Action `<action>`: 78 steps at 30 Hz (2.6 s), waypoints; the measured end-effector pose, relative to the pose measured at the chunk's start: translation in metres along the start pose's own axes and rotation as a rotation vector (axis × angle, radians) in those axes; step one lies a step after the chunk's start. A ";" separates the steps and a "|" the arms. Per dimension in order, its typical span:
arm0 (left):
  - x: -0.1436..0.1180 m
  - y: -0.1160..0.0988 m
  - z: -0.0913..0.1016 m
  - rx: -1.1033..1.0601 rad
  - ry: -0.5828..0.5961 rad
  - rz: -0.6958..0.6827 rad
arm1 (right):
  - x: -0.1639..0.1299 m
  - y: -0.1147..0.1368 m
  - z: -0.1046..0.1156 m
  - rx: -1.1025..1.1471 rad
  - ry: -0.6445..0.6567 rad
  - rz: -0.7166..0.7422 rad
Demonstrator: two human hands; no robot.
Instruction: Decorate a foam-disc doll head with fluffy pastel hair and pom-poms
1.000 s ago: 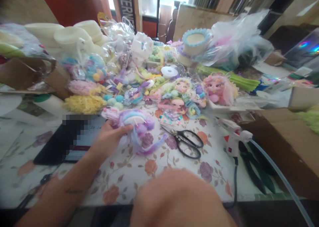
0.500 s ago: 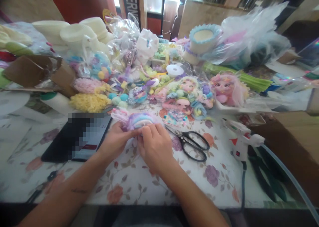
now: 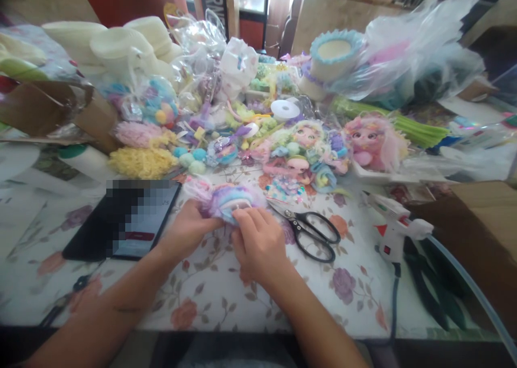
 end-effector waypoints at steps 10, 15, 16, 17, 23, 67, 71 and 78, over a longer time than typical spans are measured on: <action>-0.005 -0.016 0.002 0.081 -0.212 -0.234 | -0.001 -0.006 0.004 0.324 0.014 -0.495; -0.005 -0.013 0.000 0.067 -0.184 -0.261 | 0.005 -0.007 0.010 0.291 0.014 -0.396; -0.005 -0.013 0.000 0.069 -0.183 -0.267 | 0.005 -0.008 0.011 0.264 0.009 -0.362; -0.006 -0.013 0.000 0.073 -0.182 -0.274 | 0.005 -0.008 0.011 0.242 0.008 -0.328; -0.009 -0.018 0.001 0.120 -0.213 -0.342 | 0.003 -0.011 0.012 0.115 0.049 -0.156; -0.003 -0.020 -0.002 0.075 -0.034 -0.244 | -0.011 -0.020 0.002 0.316 -0.062 -0.439; -0.005 -0.018 -0.001 -0.010 0.056 -0.263 | -0.012 -0.021 0.004 0.318 -0.088 -0.447; -0.005 -0.013 -0.003 0.091 0.100 -0.326 | -0.013 -0.022 0.005 0.312 -0.093 -0.435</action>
Point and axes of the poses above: each hand's wrist, its own x-axis towards the middle knuckle, its own z-axis out of the back of the hand, y = z × x, the point moved 3 cm from there along x, towards the middle knuckle, and after that the axes turned 15 degrees about z, right-handed, at the moved point
